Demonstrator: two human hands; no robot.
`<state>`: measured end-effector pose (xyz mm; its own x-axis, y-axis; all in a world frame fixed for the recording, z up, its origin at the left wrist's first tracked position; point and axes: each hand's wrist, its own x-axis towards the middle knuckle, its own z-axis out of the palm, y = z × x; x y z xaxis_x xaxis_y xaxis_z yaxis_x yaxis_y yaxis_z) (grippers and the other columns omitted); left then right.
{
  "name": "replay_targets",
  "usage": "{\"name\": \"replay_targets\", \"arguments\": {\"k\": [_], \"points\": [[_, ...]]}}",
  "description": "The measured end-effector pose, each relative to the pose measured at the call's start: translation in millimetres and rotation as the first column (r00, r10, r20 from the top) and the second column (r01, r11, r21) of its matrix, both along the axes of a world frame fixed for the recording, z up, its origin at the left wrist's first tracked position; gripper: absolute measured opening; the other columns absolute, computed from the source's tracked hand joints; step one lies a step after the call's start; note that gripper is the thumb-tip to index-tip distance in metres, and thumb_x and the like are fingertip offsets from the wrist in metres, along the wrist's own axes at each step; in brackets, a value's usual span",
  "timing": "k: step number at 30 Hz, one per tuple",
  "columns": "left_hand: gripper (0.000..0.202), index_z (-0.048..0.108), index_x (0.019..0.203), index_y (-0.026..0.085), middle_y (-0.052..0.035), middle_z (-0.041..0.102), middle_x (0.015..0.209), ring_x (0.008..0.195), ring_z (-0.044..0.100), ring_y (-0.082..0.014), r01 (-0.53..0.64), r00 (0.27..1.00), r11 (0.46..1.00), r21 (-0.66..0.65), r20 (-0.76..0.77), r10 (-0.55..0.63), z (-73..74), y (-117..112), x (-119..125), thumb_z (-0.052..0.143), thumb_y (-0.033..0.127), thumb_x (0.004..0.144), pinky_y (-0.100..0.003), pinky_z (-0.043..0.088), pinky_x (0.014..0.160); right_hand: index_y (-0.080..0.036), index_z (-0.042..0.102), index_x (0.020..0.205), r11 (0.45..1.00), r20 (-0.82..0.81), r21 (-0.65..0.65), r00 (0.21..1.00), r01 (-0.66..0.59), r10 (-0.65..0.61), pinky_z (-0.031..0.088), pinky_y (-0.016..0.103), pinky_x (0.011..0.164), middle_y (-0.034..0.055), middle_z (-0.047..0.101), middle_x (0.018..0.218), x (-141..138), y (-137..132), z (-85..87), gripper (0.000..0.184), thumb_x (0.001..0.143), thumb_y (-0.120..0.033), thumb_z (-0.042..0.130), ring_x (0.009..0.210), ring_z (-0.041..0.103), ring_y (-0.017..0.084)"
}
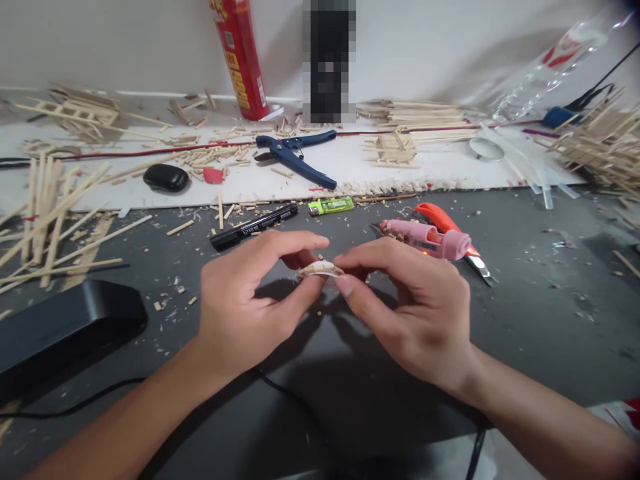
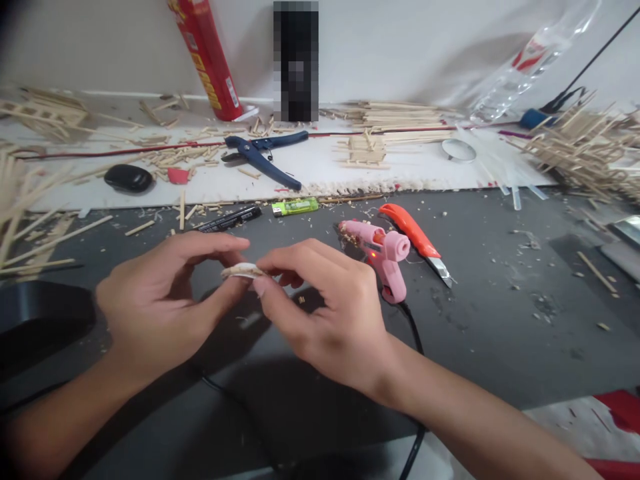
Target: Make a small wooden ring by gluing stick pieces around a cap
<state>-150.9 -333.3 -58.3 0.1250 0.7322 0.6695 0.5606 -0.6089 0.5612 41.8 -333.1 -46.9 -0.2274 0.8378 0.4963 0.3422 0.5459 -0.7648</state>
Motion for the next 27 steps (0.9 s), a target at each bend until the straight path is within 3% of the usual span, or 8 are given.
{"name": "replay_targets", "arguments": {"k": [4, 15, 27], "points": [[0.028, 0.073, 0.110, 0.030, 0.0045, 0.080, 0.091, 0.075, 0.074, -0.0139, -0.024, 0.997, 0.999, 0.031, -0.071, 0.026, 0.9, 0.9, 0.1, 0.074, 0.009, 0.092, -0.027, 0.065, 0.075, -0.027, 0.076, 0.090, 0.984, 0.084, 0.178, 0.996, 0.026, -0.042, 0.060, 0.032, 0.066, 0.0003, 0.083, 0.085, 0.8, 1.5, 4.2, 0.022, 0.090, -0.007, 0.069, 0.072, 0.076, 0.018], [0.023, 0.072, 0.107, 0.028, 0.0054, 0.083, 0.096, 0.081, 0.079, -0.0146, -0.011, 0.987, 0.996, 0.092, -0.160, 0.026, 4.1, 0.2, -0.3, 0.074, 0.011, 0.093, -0.025, 0.065, 0.082, -0.025, 0.073, 0.086, 0.937, 0.282, 0.343, 0.959, -0.066, -0.035, 0.058, 0.032, 0.070, 0.0018, 0.079, 0.081, 7.8, 6.1, 6.8, 0.025, 0.086, -0.001, 0.067, 0.071, 0.073, 0.017], [0.025, 0.072, 0.112, 0.028, 0.0047, 0.083, 0.095, 0.083, 0.080, -0.0157, -0.017, 0.981, 1.000, 0.019, -0.193, 0.020, 6.4, -5.3, -0.7, 0.074, 0.013, 0.091, -0.024, 0.064, 0.084, -0.026, 0.066, 0.085, 0.933, 0.341, 0.351, 0.939, -0.082, -0.046, 0.054, 0.031, 0.060, 0.0010, 0.074, 0.075, 8.7, 5.9, 5.4, 0.021, 0.086, -0.005, 0.063, 0.064, 0.067, 0.016]]}}
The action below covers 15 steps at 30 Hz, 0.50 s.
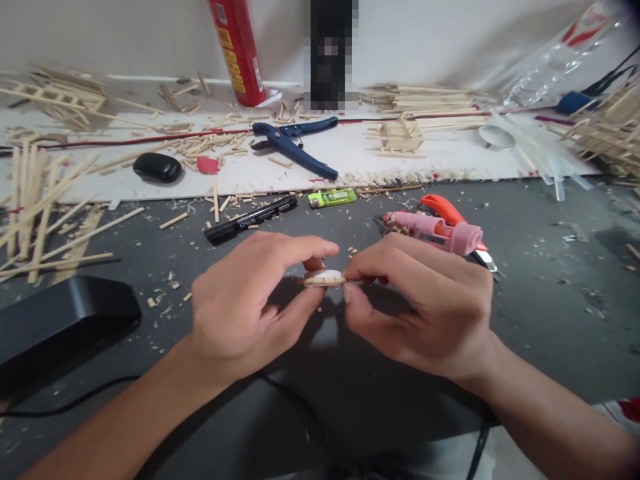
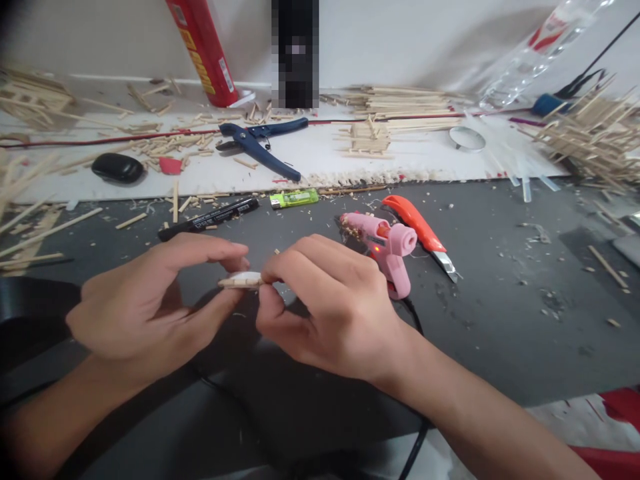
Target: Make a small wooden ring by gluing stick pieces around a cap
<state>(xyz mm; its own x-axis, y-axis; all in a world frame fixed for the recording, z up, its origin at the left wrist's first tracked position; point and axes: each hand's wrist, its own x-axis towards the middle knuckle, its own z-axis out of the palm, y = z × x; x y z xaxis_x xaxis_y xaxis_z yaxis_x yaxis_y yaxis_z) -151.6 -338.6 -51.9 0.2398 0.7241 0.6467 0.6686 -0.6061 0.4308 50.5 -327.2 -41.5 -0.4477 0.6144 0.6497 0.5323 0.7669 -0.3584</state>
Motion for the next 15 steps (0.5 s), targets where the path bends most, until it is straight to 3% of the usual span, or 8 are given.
{"name": "replay_targets", "arguments": {"k": [7, 15], "points": [[0.027, 0.072, 0.111, 0.029, 0.0065, 0.083, 0.095, 0.080, 0.080, -0.0151, 0.036, 0.999, 0.999, 0.033, -0.021, -0.035, 1.7, 5, -5, 0.077, 0.013, 0.090, -0.022, 0.065, 0.082, -0.024, 0.065, 0.078, 0.995, 0.119, 0.092, 0.992, -0.039, 0.027, 0.058, 0.035, 0.073, 0.0023, 0.076, 0.080, 6, 3, -2.0, 0.020, 0.089, -0.007, 0.064, 0.073, 0.069, 0.018], [0.042, 0.070, 0.122, 0.032, 0.0088, 0.081, 0.098, 0.085, 0.080, -0.0137, -0.048, 0.998, 0.999, -0.002, 0.037, 0.048, -8.7, 1, -4, 0.078, 0.013, 0.086, -0.021, 0.063, 0.082, -0.023, 0.063, 0.070, 0.993, 0.081, 0.117, 0.997, -0.021, 0.012, 0.053, 0.030, 0.062, 0.0017, 0.071, 0.070, 1, 2, -5.7, 0.027, 0.085, -0.001, 0.065, 0.066, 0.066, 0.016]]}}
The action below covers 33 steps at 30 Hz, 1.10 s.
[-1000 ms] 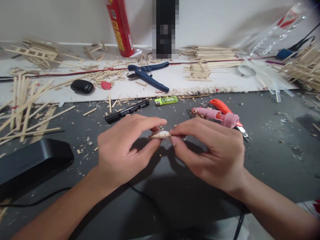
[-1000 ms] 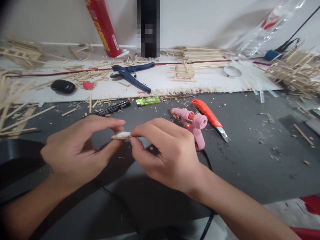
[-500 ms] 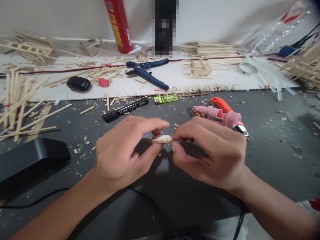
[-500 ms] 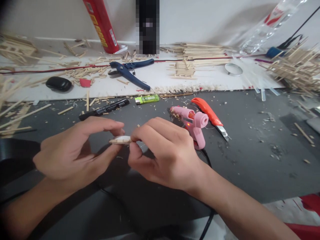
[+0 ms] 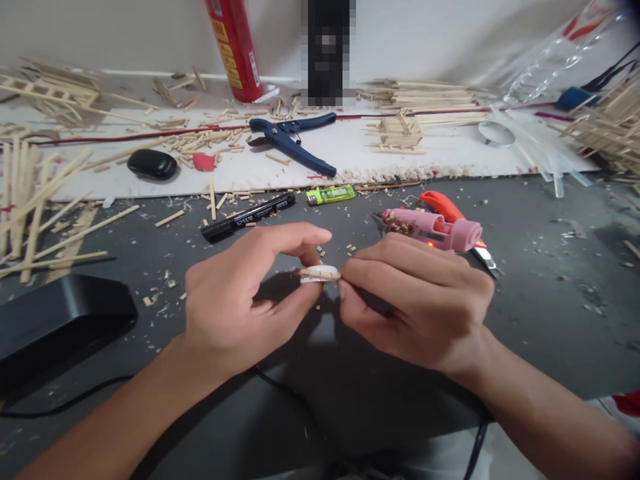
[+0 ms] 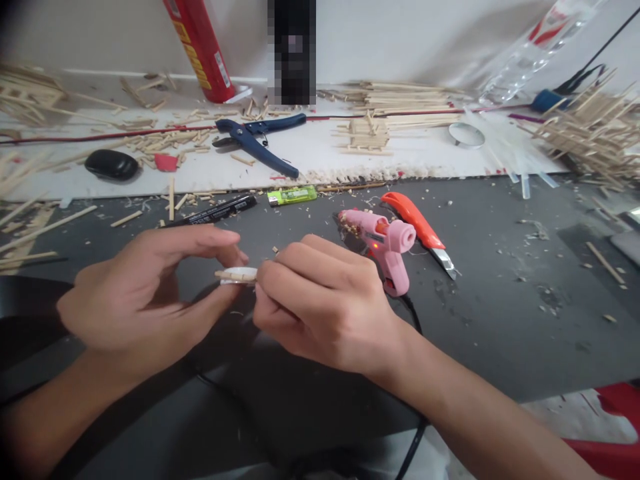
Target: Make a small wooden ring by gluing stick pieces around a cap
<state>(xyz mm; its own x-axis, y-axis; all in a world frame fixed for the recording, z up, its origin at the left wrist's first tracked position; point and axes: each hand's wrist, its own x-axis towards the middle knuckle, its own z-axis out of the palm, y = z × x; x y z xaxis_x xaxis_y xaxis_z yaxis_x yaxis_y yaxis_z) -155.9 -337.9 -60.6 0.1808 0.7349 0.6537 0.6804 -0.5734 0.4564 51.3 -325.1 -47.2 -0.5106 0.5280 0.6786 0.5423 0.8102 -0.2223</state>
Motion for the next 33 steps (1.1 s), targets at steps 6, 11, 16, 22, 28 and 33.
{"name": "replay_targets", "arguments": {"k": [6, 11, 16, 22, 28, 33], "points": [[0.049, 0.068, 0.128, 0.036, 0.0102, 0.079, 0.098, 0.086, 0.078, -0.0140, 0.082, 0.995, 0.993, -0.090, 0.067, -0.076, 0.0, 0, -3, 0.079, 0.015, 0.086, -0.024, 0.059, 0.087, -0.023, 0.063, 0.071, 0.997, -0.059, 0.074, 0.998, 0.028, -0.024, 0.053, 0.029, 0.060, 0.0000, 0.068, 0.065, -4, 0, -3.6, 0.029, 0.083, 0.003, 0.069, 0.064, 0.065, 0.015], [0.052, 0.069, 0.128, 0.037, 0.0097, 0.078, 0.097, 0.090, 0.076, -0.0167, 0.161, 0.967, 0.977, -0.138, 0.218, -0.129, -3.8, 2, -2, 0.079, 0.012, 0.083, -0.031, 0.058, 0.093, -0.022, 0.065, 0.075, 0.998, -0.098, 0.045, 0.994, -0.035, 0.040, 0.054, 0.029, 0.061, 0.0010, 0.069, 0.065, -4, 2, -2.2, 0.027, 0.082, 0.004, 0.069, 0.063, 0.066, 0.015], [0.052, 0.071, 0.126, 0.034, 0.0044, 0.076, 0.102, 0.096, 0.073, -0.0197, 0.176, 0.939, 0.982, -0.068, 0.311, -0.147, -5.9, 8, 3, 0.076, 0.006, 0.082, -0.037, 0.056, 0.100, -0.022, 0.066, 0.080, 0.997, -0.158, -0.066, 0.987, -0.042, 0.031, 0.055, 0.028, 0.063, 0.0007, 0.071, 0.070, -4, 1, -1.3, 0.023, 0.085, 0.000, 0.066, 0.064, 0.067, 0.014], [0.049, 0.074, 0.120, 0.034, 0.0047, 0.074, 0.098, 0.091, 0.070, -0.0174, 0.172, 0.922, 0.978, -0.117, 0.368, -0.118, -4.3, 10, 6, 0.078, 0.005, 0.082, -0.035, 0.054, 0.096, -0.020, 0.068, 0.080, 0.960, -0.234, -0.276, 0.972, -0.053, -0.014, 0.048, 0.025, 0.057, 0.0010, 0.071, 0.071, -5, -1, -0.8, 0.018, 0.086, -0.003, 0.066, 0.060, 0.062, 0.010], [0.037, 0.076, 0.117, 0.033, 0.0052, 0.074, 0.092, 0.085, 0.068, -0.0149, 0.188, 0.908, 0.962, -0.199, 0.407, -0.093, -3.3, 11, 3, 0.083, 0.016, 0.086, -0.032, 0.053, 0.089, -0.020, 0.065, 0.074, 0.923, -0.248, -0.384, 0.962, 0.007, -0.111, 0.040, 0.024, 0.052, -0.0034, 0.066, 0.066, -7, -4, 0.8, 0.018, 0.083, -0.005, 0.065, 0.056, 0.054, 0.008], [0.026, 0.078, 0.103, 0.027, 0.0032, 0.073, 0.083, 0.077, 0.068, -0.0136, 0.180, 0.824, 0.891, -0.416, 0.559, 0.094, 2.2, 20, 0, 0.090, 0.021, 0.080, -0.026, 0.057, 0.075, -0.020, 0.058, 0.071, 0.832, -0.116, -0.550, 0.993, -0.080, 0.019, 0.039, 0.023, 0.056, -0.0055, 0.060, 0.066, -5, -3, -1.7, 0.019, 0.076, -0.003, 0.065, 0.059, 0.051, 0.008]]}}
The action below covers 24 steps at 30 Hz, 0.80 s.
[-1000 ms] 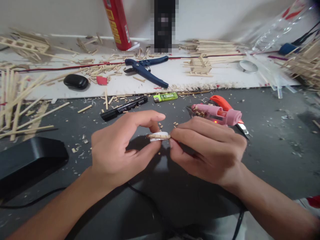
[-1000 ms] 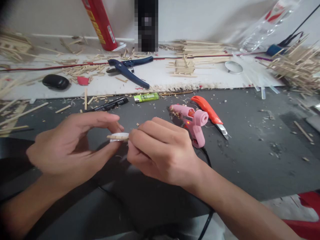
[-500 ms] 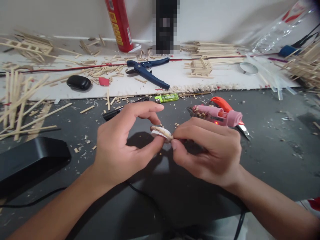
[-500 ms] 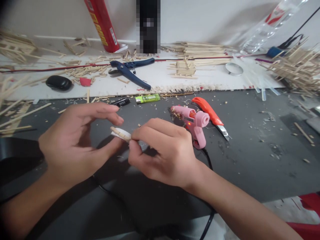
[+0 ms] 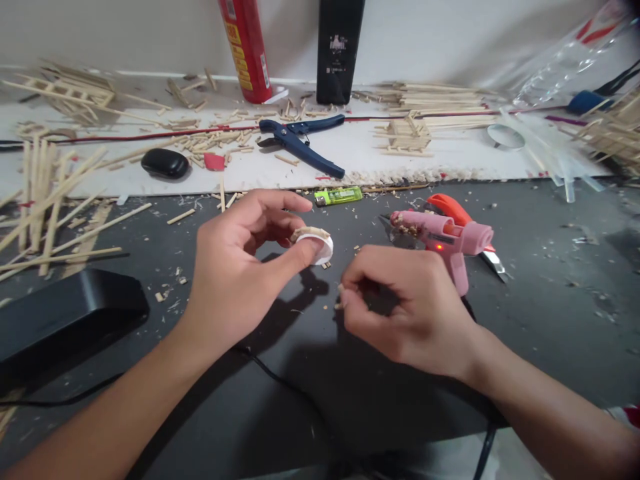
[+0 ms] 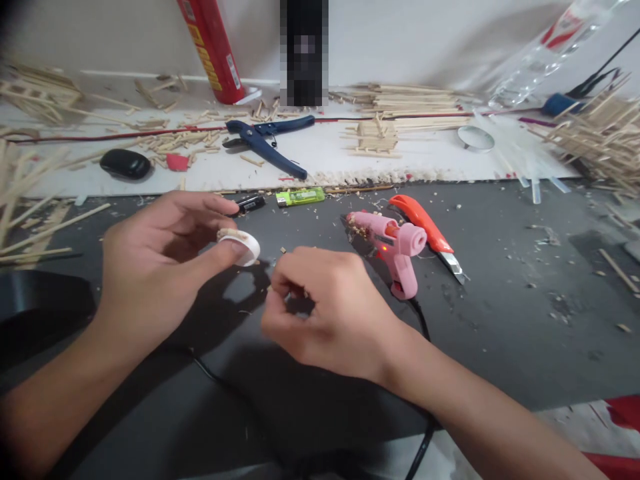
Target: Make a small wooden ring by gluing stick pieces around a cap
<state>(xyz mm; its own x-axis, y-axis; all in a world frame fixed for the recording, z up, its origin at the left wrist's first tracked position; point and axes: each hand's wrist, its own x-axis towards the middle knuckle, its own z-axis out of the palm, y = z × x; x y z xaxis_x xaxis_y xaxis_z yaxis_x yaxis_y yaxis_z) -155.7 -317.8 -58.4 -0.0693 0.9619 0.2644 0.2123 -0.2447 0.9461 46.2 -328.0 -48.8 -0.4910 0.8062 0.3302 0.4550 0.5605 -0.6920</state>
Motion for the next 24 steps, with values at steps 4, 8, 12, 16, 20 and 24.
{"name": "replay_targets", "arguments": {"k": [4, 8, 12, 16, 20, 24], "points": [[0.022, 0.080, 0.093, 0.025, 0.0020, 0.072, 0.079, 0.070, 0.067, -0.0112, 0.058, 0.985, 0.980, -0.188, 0.170, -0.025, -0.1, 4.1, -1.1, 0.094, 0.025, 0.075, -0.019, 0.055, 0.064, -0.019, 0.056, 0.069, 0.989, 0.076, -0.128, 0.993, -0.080, 0.090, 0.035, 0.026, 0.056, -0.0065, 0.055, 0.063, 0.1, 1.7, -1.4, 0.021, 0.084, -0.016, 0.071, 0.058, 0.045, 0.008], [0.021, 0.079, 0.088, 0.023, 0.0029, 0.072, 0.077, 0.067, 0.066, -0.0094, 0.137, 0.974, 0.964, -0.227, 0.209, -0.089, 0.1, 1.2, 1.7, 0.095, 0.020, 0.074, -0.015, 0.054, 0.061, -0.019, 0.067, 0.090, 0.961, -0.094, -0.255, 0.986, 0.110, -0.138, 0.043, 0.026, 0.060, -0.0031, 0.064, 0.076, -1.0, 2.3, -0.7, 0.013, 0.093, -0.030, 0.071, 0.066, 0.055, 0.011], [0.021, 0.079, 0.086, 0.022, 0.0035, 0.074, 0.077, 0.067, 0.069, -0.0102, 0.218, 0.968, 0.939, -0.267, 0.184, -0.173, 3.3, -2.8, 4.4, 0.095, 0.017, 0.074, -0.014, 0.056, 0.060, -0.018, 0.073, 0.095, 0.902, -0.165, -0.423, 0.971, 0.090, -0.175, 0.041, 0.027, 0.057, -0.0016, 0.066, 0.074, -1.5, 0.8, 0.5, 0.015, 0.097, -0.033, 0.069, 0.065, 0.054, 0.012], [0.020, 0.080, 0.087, 0.023, 0.0034, 0.075, 0.077, 0.067, 0.069, -0.0102, 0.260, 0.957, 0.934, -0.244, 0.197, -0.215, 5.2, -3.4, 4.1, 0.096, 0.018, 0.074, -0.014, 0.058, 0.062, -0.017, 0.073, 0.082, 0.872, -0.211, -0.480, 0.953, 0.093, -0.217, 0.035, 0.026, 0.051, -0.0028, 0.062, 0.066, -2.8, -0.5, 1.0, 0.015, 0.093, -0.028, 0.072, 0.059, 0.047, 0.010], [0.018, 0.083, 0.088, 0.024, 0.0030, 0.075, 0.076, 0.063, 0.068, -0.0096, 0.302, 0.939, 0.928, -0.219, 0.239, -0.248, 4.2, -2.2, 3.0, 0.096, 0.020, 0.076, -0.014, 0.057, 0.058, -0.018, 0.072, 0.079, 0.878, -0.255, -0.471, 0.939, 0.087, -0.230, 0.034, 0.024, 0.048, -0.0028, 0.061, 0.063, -2.7, -0.2, -0.7, 0.016, 0.089, -0.028, 0.078, 0.056, 0.046, 0.010], [0.019, 0.083, 0.087, 0.025, 0.0027, 0.075, 0.075, 0.062, 0.068, -0.0103, 0.331, 0.911, 0.914, -0.234, 0.331, -0.245, 0.7, -0.5, 2.2, 0.097, 0.019, 0.075, -0.016, 0.058, 0.058, -0.019, 0.075, 0.091, 0.869, -0.363, -0.493, 0.916, -0.037, -0.167, 0.043, 0.025, 0.053, 0.0007, 0.071, 0.079, -0.7, 0.5, -4.4, 0.018, 0.087, -0.033, 0.085, 0.066, 0.059, 0.013]]}}
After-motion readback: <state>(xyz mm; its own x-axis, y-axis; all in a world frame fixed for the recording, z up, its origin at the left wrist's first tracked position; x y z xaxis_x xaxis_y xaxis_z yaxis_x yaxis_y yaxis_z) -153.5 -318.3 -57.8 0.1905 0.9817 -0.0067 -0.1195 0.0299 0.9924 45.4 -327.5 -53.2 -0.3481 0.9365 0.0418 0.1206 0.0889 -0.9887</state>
